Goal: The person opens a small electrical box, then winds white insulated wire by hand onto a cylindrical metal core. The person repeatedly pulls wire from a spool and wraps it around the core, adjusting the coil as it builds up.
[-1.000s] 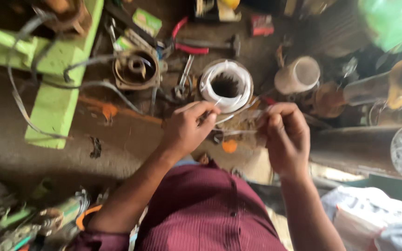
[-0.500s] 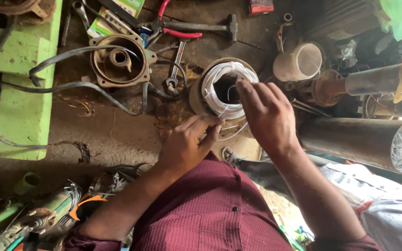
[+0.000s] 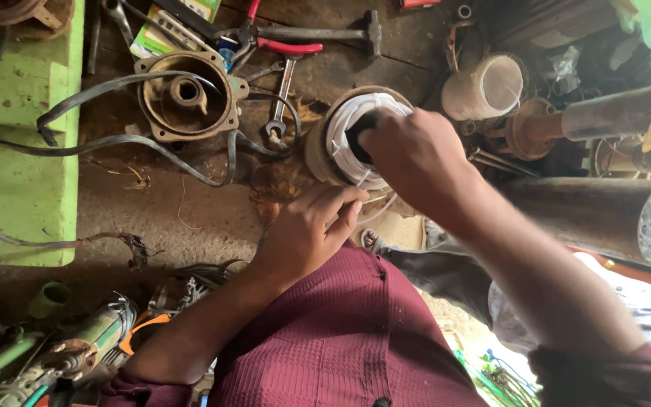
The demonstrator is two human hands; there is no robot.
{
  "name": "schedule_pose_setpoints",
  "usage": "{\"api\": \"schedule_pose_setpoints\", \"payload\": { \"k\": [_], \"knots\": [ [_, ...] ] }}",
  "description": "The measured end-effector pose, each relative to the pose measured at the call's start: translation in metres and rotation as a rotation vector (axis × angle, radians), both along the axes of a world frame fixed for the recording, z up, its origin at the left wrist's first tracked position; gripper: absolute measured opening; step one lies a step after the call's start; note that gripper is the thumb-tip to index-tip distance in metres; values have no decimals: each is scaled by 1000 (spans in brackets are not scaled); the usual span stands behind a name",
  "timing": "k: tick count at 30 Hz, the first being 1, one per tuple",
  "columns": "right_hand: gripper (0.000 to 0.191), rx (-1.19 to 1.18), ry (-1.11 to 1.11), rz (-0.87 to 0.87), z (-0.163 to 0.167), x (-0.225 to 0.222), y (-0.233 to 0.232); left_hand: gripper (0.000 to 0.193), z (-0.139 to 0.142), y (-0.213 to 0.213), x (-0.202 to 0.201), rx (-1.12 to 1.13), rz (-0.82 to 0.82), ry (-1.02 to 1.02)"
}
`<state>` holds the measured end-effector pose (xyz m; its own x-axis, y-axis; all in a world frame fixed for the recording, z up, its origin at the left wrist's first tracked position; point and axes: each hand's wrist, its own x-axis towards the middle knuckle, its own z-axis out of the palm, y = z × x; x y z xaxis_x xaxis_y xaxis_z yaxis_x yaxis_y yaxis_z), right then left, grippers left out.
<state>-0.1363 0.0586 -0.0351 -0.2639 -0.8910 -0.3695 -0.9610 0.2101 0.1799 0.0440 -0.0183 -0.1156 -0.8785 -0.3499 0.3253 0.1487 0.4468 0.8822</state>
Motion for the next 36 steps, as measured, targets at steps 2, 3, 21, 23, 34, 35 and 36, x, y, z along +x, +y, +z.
{"api": "schedule_pose_setpoints", "payload": {
  "k": [2, 3, 21, 23, 34, 35, 36],
  "knots": [
    [12, 93, 47, 43, -4, -7, -6, 23, 1, 1, -1, -94, -1, 20],
    [12, 141, 70, 67, -6, -11, -8, 26, 1, 2, -2, -157, -1, 32],
    [11, -291, -280, -3, 3, -19, 33, 15, 10, 48, -17, -311, 118, 25],
    [8, -703, -333, -97, 8, 2, 63, 15, 19, 48, -10, -211, 165, -49],
    [37, -1090, -580, -485, -49, 82, 145, 10, 80, 34, -18, 214, 135, 213],
    [40, -1107, -398, -362, -49, 76, 145, 10, 79, 31, -22, 454, 37, 239],
    [43, -1118, -212, -242, -50, 68, 143, 11, 76, 30, -26, 693, -70, 263]
  ]
}}
